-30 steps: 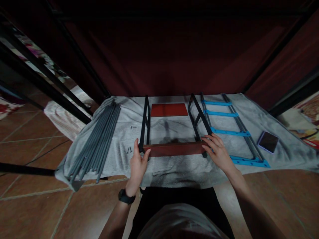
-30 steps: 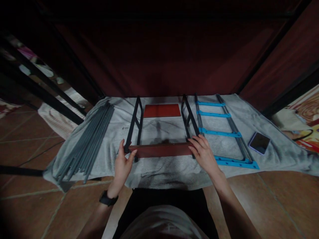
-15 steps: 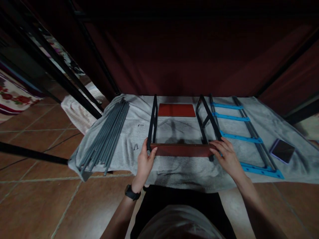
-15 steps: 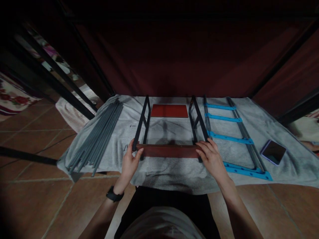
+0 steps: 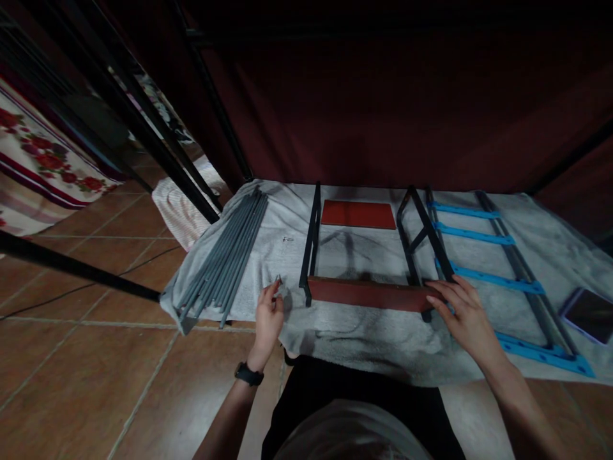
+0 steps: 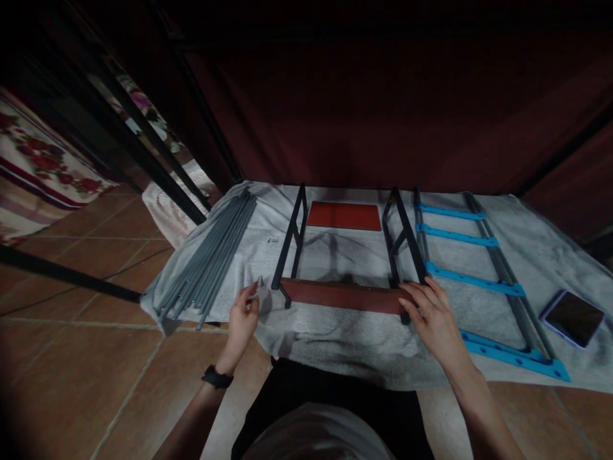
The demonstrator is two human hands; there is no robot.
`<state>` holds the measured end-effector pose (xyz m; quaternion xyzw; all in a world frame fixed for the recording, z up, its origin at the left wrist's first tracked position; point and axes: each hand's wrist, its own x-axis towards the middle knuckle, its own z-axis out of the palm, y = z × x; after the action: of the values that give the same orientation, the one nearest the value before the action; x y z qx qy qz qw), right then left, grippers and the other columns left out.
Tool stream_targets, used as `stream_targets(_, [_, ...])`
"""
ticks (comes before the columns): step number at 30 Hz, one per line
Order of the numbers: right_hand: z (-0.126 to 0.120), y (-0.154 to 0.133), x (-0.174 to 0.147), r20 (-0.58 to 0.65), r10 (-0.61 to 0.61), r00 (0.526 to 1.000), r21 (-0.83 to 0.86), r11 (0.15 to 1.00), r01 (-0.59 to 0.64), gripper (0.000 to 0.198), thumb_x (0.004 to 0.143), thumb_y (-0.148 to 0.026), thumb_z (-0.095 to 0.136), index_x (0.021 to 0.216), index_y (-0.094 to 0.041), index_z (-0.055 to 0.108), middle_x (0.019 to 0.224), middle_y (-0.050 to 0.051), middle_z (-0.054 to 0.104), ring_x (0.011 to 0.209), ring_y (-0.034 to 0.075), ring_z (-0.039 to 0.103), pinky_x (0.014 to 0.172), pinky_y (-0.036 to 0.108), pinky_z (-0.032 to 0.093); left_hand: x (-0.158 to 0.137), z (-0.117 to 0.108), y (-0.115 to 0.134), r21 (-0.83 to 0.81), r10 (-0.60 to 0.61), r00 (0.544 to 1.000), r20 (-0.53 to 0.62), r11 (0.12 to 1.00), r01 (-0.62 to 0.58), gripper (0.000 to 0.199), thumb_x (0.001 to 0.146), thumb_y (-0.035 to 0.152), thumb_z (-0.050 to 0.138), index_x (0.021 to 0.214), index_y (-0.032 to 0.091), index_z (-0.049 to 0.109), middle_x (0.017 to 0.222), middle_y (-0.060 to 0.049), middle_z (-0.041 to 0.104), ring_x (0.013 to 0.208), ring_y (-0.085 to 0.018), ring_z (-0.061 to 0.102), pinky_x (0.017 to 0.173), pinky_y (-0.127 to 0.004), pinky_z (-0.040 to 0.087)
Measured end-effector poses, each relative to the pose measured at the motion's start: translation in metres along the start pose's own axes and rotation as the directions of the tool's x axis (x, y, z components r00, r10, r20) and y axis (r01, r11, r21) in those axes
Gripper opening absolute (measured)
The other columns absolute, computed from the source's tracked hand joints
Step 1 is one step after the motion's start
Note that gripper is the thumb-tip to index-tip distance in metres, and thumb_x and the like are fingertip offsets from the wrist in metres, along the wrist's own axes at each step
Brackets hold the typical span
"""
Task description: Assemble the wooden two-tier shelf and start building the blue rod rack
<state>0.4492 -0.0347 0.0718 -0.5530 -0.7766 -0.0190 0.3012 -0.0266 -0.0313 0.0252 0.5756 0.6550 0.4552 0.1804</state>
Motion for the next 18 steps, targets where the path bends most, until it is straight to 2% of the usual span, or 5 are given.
stream_targets(3, [0.001,0.003,-0.001,0.001,-0.005,1.0,-0.011,1.0,0.005,0.044,0.102,-0.053,0.047,0.13,-0.025,0.065,0.125,0.009,0.069,0.139,0.032,0.046,0.117,0.054,0.039,0.014,-0.009,-0.018,0.267,-0.029,0.997,-0.071,0.962,0.047,0.038,0.093,0.022,0.048,0.123,0.014,0.069,0.115,-0.017,0.066,0.114,-0.029,0.063,0.105,-0.045,0.049])
stream_targets(8, [0.003,0.008,-0.003,0.013,-0.026,1.0,-0.015,1.0,0.026,0.044,0.102,-0.055,0.047,0.13,-0.025,0.064,0.125,0.008,0.069,0.136,0.032,0.049,0.118,0.054,0.037,0.032,-0.001,-0.019,0.551,-0.122,0.992,0.027,0.83,0.087,0.037,0.096,0.024,0.047,0.123,0.012,0.069,0.116,-0.019,0.066,0.112,-0.031,0.062,0.094,-0.041,0.053])
stream_targets(13, [0.003,0.01,-0.004,0.0,-0.03,1.0,-0.028,0.999,0.03,0.043,0.102,-0.053,0.048,0.129,-0.024,0.064,0.125,0.008,0.069,0.138,0.033,0.047,0.117,0.054,0.038,0.038,0.009,-0.016,0.648,-0.177,0.982,0.061,0.756,0.096,0.031,0.097,0.022,0.047,0.117,0.013,0.069,0.112,-0.019,0.067,0.11,-0.031,0.063,0.086,-0.038,0.053])
stream_targets(18, [0.004,0.011,-0.005,0.003,-0.025,1.0,-0.034,0.999,0.025,0.043,0.102,-0.054,0.047,0.129,-0.025,0.064,0.124,0.008,0.069,0.137,0.033,0.047,0.116,0.055,0.039,0.04,0.006,-0.012,0.61,-0.228,0.973,0.017,0.774,0.171,0.025,0.097,0.02,0.047,0.108,0.013,0.068,0.107,-0.019,0.069,0.102,-0.029,0.066,0.081,-0.036,0.05])
